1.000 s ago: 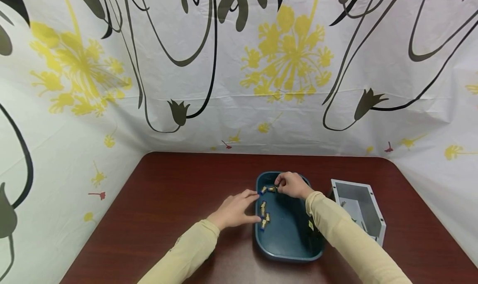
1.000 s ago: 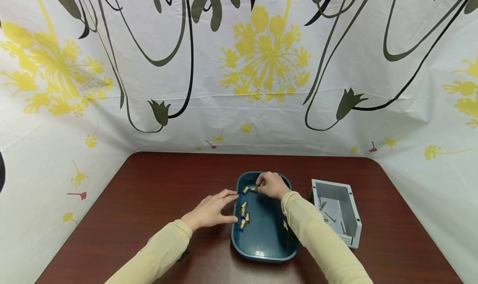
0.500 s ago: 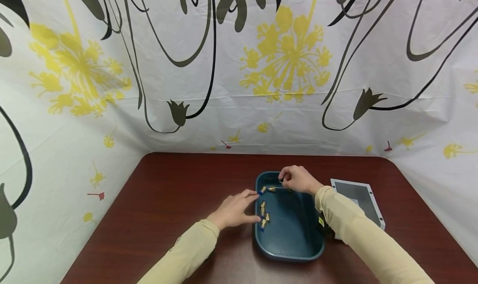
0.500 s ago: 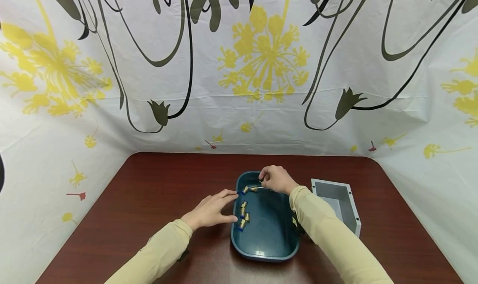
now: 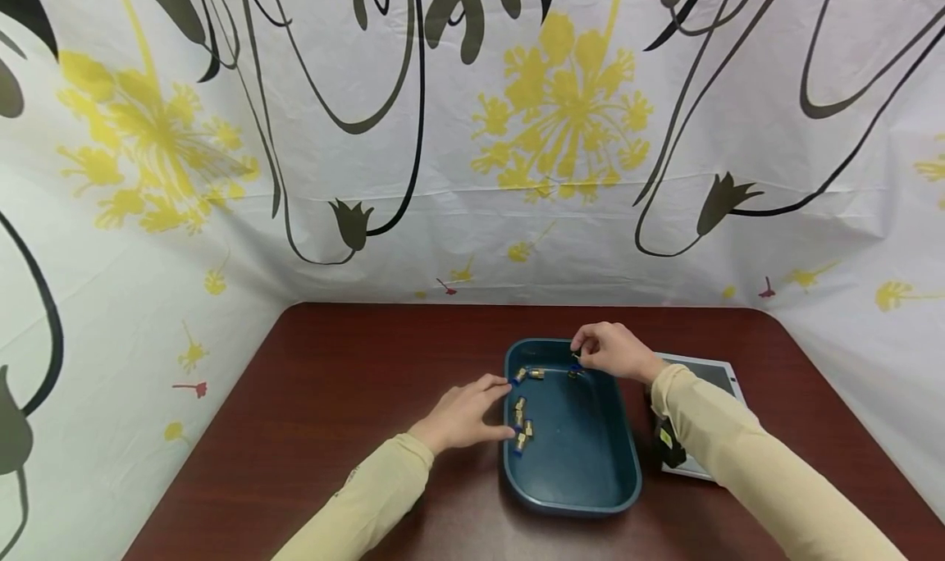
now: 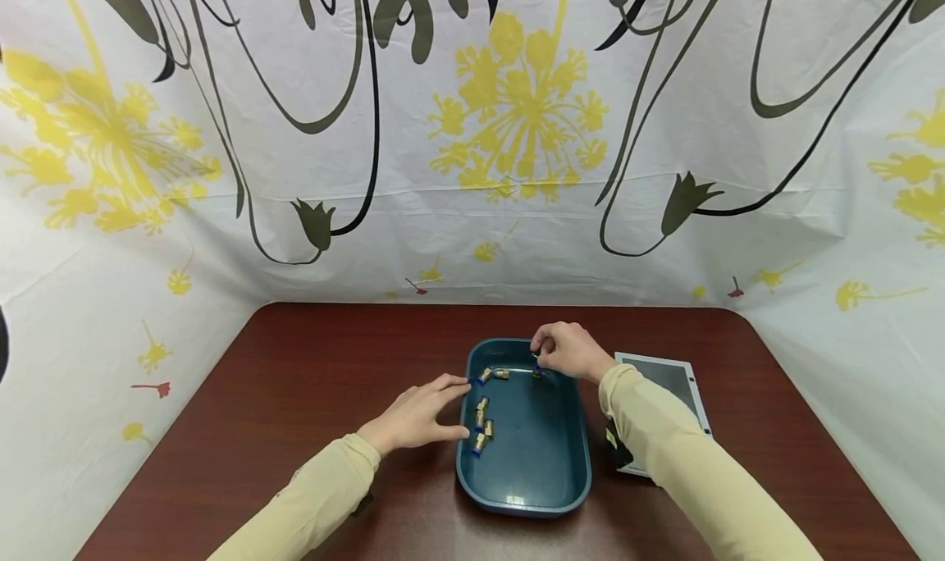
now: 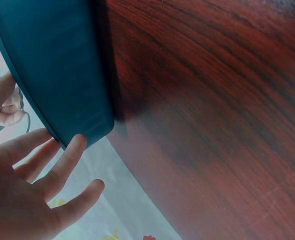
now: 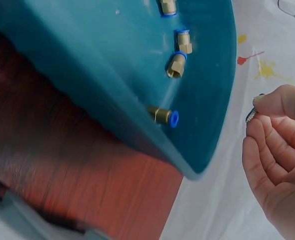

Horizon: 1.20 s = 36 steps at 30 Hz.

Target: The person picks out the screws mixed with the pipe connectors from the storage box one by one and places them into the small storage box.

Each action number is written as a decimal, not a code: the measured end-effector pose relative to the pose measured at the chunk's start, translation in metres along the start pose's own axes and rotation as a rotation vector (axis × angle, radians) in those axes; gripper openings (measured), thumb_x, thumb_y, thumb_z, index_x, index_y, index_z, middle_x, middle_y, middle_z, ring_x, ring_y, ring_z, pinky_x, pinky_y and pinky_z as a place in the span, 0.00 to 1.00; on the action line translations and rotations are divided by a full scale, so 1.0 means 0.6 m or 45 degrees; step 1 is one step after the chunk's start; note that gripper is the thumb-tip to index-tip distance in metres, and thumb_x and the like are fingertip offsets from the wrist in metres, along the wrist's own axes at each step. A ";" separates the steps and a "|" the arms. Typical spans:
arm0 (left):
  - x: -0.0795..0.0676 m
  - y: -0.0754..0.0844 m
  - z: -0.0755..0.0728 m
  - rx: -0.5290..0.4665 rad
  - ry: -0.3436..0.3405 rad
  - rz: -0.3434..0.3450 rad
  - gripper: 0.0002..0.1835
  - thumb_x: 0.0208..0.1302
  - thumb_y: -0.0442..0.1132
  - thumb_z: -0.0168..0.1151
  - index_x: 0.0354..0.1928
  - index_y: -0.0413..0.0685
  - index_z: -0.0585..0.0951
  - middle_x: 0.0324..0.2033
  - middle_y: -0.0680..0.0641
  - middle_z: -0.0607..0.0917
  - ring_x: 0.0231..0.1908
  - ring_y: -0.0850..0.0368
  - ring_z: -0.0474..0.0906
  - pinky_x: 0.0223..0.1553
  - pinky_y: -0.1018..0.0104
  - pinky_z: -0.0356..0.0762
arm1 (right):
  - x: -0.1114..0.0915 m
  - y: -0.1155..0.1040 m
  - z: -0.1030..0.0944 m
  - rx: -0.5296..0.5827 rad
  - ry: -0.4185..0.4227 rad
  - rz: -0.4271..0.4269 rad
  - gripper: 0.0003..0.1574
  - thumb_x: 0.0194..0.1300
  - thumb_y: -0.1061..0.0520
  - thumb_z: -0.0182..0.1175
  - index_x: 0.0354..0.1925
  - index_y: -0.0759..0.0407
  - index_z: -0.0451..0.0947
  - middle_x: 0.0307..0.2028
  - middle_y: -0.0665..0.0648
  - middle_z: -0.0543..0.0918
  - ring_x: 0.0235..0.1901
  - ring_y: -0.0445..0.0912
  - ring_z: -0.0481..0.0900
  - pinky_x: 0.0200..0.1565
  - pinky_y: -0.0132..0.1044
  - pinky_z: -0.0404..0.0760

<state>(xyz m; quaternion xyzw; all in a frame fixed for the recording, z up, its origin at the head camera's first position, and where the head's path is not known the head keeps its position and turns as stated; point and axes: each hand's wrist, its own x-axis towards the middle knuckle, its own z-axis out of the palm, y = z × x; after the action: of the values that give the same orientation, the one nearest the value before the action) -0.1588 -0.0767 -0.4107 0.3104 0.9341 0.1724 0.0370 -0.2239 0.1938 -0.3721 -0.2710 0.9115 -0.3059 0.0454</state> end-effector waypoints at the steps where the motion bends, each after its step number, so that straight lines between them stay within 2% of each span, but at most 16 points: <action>1: 0.000 0.000 0.000 0.001 -0.001 0.000 0.36 0.52 0.58 0.60 0.60 0.48 0.67 0.56 0.50 0.67 0.49 0.58 0.69 0.47 0.59 0.67 | -0.002 0.002 -0.003 -0.004 0.002 -0.005 0.08 0.55 0.68 0.55 0.36 0.64 0.75 0.26 0.51 0.76 0.22 0.43 0.71 0.28 0.38 0.69; 9: 0.001 0.000 0.000 0.022 0.009 0.021 0.35 0.52 0.58 0.60 0.59 0.47 0.68 0.56 0.49 0.68 0.49 0.57 0.70 0.46 0.59 0.68 | -0.024 0.014 -0.029 -0.030 0.029 0.054 0.08 0.54 0.66 0.56 0.36 0.63 0.76 0.25 0.50 0.75 0.24 0.44 0.71 0.28 0.38 0.70; 18: 0.001 0.001 0.000 0.005 -0.009 -0.001 0.35 0.52 0.57 0.60 0.60 0.47 0.68 0.56 0.50 0.67 0.49 0.58 0.69 0.47 0.59 0.67 | -0.056 0.034 -0.060 -0.073 0.052 0.083 0.07 0.54 0.67 0.56 0.34 0.59 0.75 0.24 0.50 0.75 0.24 0.44 0.71 0.26 0.37 0.71; 26: 0.000 -0.001 0.001 0.006 -0.013 -0.006 0.36 0.51 0.58 0.60 0.60 0.47 0.68 0.56 0.50 0.67 0.49 0.58 0.69 0.47 0.60 0.67 | -0.087 0.050 -0.085 -0.061 0.068 0.123 0.07 0.54 0.66 0.57 0.35 0.63 0.75 0.25 0.51 0.75 0.26 0.44 0.72 0.27 0.36 0.72; 36: -0.001 0.002 -0.003 0.014 -0.008 -0.011 0.35 0.51 0.57 0.60 0.60 0.48 0.68 0.56 0.50 0.67 0.49 0.58 0.69 0.47 0.59 0.67 | -0.118 0.072 -0.093 -0.150 0.116 0.164 0.07 0.54 0.66 0.57 0.34 0.63 0.75 0.25 0.50 0.75 0.26 0.43 0.73 0.28 0.37 0.71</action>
<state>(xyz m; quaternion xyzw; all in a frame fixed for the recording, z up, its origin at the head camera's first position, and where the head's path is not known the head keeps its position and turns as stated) -0.1578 -0.0770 -0.4086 0.3072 0.9363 0.1660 0.0387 -0.1979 0.2892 -0.3576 -0.1999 0.9446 -0.2602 0.0074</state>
